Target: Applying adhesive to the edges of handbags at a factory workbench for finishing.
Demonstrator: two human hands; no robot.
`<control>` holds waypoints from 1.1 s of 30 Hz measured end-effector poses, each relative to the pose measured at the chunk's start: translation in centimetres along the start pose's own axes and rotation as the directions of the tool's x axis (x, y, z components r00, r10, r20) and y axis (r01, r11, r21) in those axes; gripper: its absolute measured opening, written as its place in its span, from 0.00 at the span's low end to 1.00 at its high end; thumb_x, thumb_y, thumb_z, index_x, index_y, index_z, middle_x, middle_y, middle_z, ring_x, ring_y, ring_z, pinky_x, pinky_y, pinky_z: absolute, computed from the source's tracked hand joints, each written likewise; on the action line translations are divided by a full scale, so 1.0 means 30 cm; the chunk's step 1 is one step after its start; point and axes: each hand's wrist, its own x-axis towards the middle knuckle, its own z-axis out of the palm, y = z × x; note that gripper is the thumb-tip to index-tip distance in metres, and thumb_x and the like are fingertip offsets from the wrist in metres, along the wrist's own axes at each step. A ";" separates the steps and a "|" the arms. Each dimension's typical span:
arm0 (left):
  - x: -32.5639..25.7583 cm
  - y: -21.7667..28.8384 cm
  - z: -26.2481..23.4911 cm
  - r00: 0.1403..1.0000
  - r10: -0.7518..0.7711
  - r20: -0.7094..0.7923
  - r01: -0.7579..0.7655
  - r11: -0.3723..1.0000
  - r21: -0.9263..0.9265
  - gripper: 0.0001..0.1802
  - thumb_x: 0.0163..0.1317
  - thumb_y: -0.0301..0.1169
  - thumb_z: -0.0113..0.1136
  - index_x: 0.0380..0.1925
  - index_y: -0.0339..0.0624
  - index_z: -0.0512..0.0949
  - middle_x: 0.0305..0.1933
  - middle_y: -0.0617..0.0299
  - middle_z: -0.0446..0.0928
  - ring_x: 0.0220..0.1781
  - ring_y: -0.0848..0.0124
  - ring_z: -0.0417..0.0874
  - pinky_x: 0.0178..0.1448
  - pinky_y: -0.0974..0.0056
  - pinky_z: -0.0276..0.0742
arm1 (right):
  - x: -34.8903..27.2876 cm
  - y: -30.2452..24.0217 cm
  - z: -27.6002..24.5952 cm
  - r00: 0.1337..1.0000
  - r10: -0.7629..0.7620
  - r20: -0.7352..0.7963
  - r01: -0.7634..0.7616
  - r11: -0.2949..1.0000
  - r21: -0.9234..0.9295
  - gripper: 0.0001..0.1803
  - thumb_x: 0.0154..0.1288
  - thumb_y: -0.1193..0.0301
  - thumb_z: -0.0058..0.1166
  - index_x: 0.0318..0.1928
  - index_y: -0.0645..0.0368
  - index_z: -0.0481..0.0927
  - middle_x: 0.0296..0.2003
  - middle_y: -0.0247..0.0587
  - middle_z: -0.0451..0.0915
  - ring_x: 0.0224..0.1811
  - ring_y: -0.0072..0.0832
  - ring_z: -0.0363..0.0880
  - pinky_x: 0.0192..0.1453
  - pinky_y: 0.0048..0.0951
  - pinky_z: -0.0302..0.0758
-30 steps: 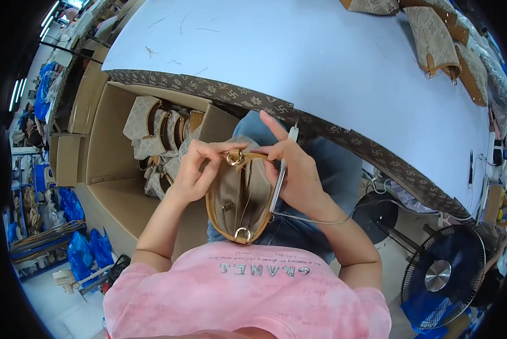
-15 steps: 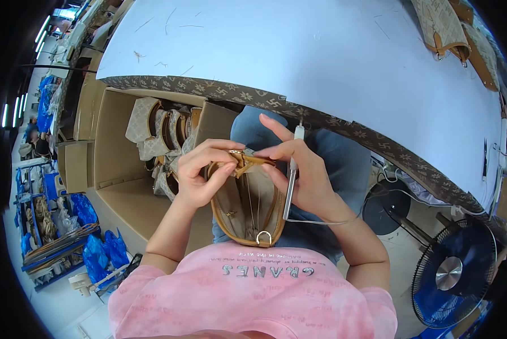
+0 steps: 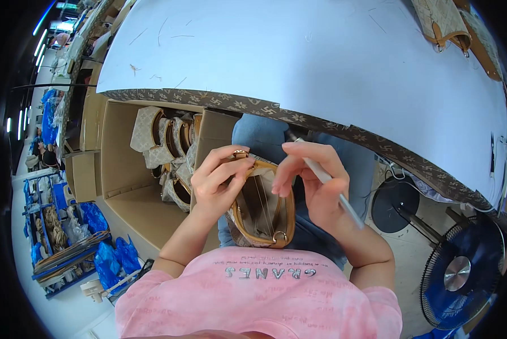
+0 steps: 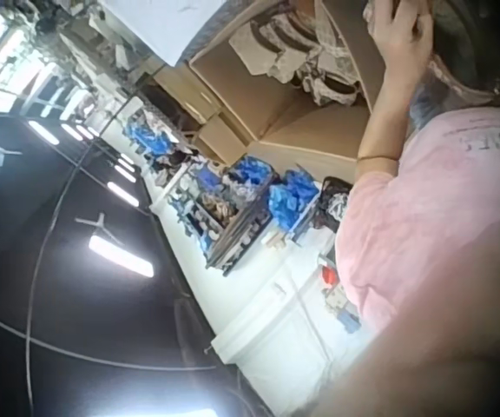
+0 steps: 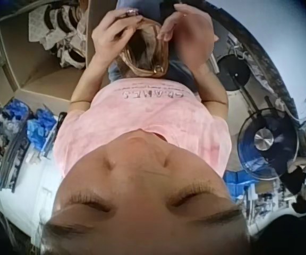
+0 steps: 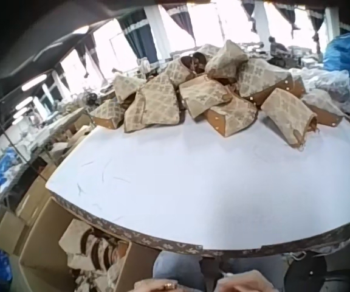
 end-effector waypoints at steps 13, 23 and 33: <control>-0.053 -0.079 -0.004 0.989 0.089 -0.117 -0.106 0.983 -0.150 0.06 0.55 0.18 0.69 0.33 0.34 0.83 0.52 0.42 0.84 0.42 0.59 0.89 0.44 0.63 0.84 | 0.019 0.065 0.010 0.959 0.282 -0.025 -0.282 0.959 -0.012 0.07 0.73 0.74 0.51 0.39 0.64 0.79 0.37 0.40 0.70 0.30 0.21 0.76 0.53 0.37 0.87; -0.054 -0.090 -0.019 0.997 0.069 -0.044 -0.079 0.954 -0.290 0.05 0.55 0.18 0.68 0.33 0.34 0.83 0.54 0.38 0.83 0.48 0.55 0.89 0.49 0.61 0.84 | 0.036 0.057 0.021 0.942 0.335 -0.020 -0.334 0.929 -0.158 0.06 0.64 0.82 0.59 0.35 0.63 0.74 0.35 0.39 0.74 0.27 0.18 0.77 0.46 0.26 0.85; -0.053 -0.097 -0.019 1.000 -0.005 -0.002 0.004 0.918 -0.395 0.04 0.56 0.20 0.69 0.30 0.34 0.83 0.53 0.39 0.83 0.49 0.57 0.89 0.50 0.62 0.84 | 0.041 0.054 0.025 0.932 0.356 -0.072 -0.363 0.908 -0.209 0.07 0.63 0.82 0.61 0.33 0.61 0.75 0.34 0.38 0.74 0.27 0.17 0.76 0.30 0.17 0.72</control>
